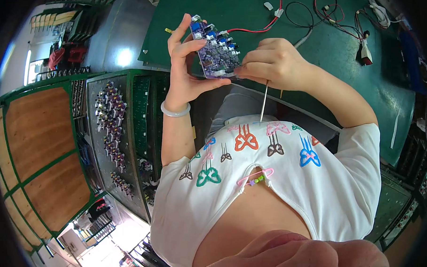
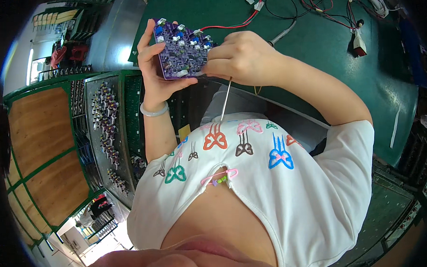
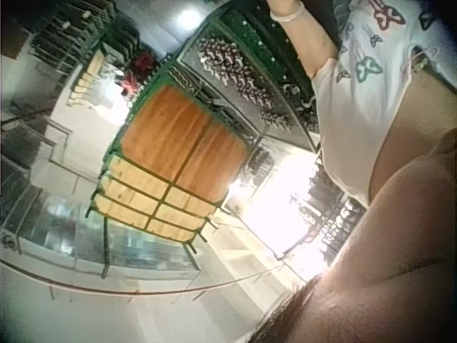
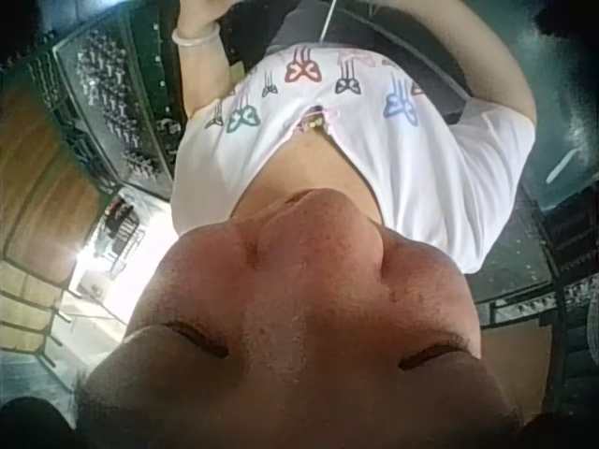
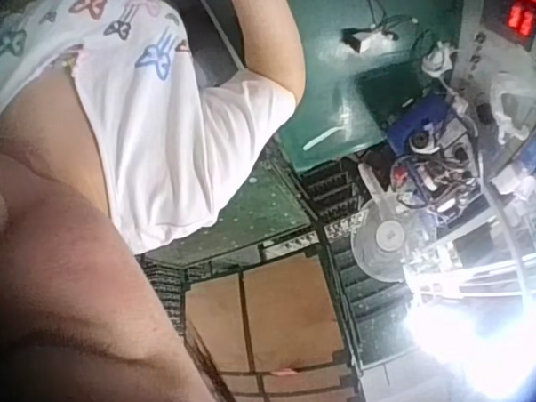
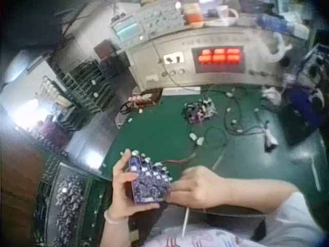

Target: The person tests purple circuit boards by connecting them to a power source and using a probe to check components. They repeatedly connect wires, observe LED indicators, and place tested boards onto a nearby rack.

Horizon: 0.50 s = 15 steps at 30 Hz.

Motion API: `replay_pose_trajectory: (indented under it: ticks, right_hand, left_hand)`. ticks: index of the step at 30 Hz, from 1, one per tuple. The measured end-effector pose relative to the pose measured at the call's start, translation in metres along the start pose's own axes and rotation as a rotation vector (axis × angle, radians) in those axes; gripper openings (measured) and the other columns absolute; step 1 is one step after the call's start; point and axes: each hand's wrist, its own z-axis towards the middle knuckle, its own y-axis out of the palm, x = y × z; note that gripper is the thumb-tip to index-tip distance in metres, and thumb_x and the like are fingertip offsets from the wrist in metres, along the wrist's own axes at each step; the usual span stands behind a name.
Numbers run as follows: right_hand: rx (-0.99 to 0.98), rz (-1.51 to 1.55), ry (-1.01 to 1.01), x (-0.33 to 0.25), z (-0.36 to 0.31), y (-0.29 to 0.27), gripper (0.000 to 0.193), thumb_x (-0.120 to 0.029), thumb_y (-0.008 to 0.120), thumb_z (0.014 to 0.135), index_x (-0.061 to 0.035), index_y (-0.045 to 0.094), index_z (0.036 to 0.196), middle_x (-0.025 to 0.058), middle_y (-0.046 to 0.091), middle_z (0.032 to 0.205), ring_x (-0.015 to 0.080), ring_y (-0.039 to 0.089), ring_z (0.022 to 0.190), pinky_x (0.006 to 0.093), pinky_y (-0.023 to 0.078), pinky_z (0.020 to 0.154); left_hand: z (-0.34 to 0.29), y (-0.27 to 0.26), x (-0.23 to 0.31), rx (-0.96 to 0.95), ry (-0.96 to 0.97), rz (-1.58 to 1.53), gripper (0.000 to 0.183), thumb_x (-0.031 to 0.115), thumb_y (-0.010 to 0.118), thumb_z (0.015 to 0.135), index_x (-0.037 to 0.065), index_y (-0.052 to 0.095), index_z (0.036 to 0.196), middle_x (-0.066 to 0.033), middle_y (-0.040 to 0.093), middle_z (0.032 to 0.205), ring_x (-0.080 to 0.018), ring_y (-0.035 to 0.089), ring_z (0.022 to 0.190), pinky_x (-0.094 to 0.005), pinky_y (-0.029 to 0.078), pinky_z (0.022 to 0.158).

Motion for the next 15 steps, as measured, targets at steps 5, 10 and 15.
replay_pose_trajectory:
  ticks: [5,10,15]
  right_hand:
    - [0.046,0.157,0.08,0.016,0.009,-0.008,0.018,-0.017,0.081,0.081,-0.0107,0.075,0.097,0.0023,0.069,0.087,0.0213,0.068,0.071,0.0349,0.053,0.061]
    - [0.048,0.045,0.314,0.056,0.019,0.013,0.026,-0.012,0.079,0.083,-0.0129,0.077,0.109,0.0038,0.073,0.101,0.0252,0.072,0.08,0.0343,0.057,0.066]
    - [-0.094,0.122,0.307,0.08,0.022,0.035,0.031,-0.004,0.077,0.08,-0.0138,0.079,0.11,0.0049,0.073,0.102,0.0258,0.073,0.087,0.0368,0.058,0.07]
  left_hand:
    - [-0.003,-0.001,0.003,0.017,-0.01,-0.022,0.094,0.018,0.102,0.058,0.015,0.05,0.136,-0.022,0.02,0.164,-0.0392,0.047,0.141,-0.051,0.046,0.114]
    - [-0.006,0.001,0.002,0.048,-0.002,-0.06,0.092,0.011,0.1,0.06,0.015,0.048,0.136,-0.0221,0.019,0.164,-0.0416,0.045,0.142,-0.052,0.045,0.115]
    - [-0.008,0.003,-0.001,0.062,0.012,-0.11,0.092,0.009,0.099,0.06,0.015,0.046,0.135,-0.0221,0.019,0.164,-0.044,0.044,0.143,-0.0538,0.044,0.115]
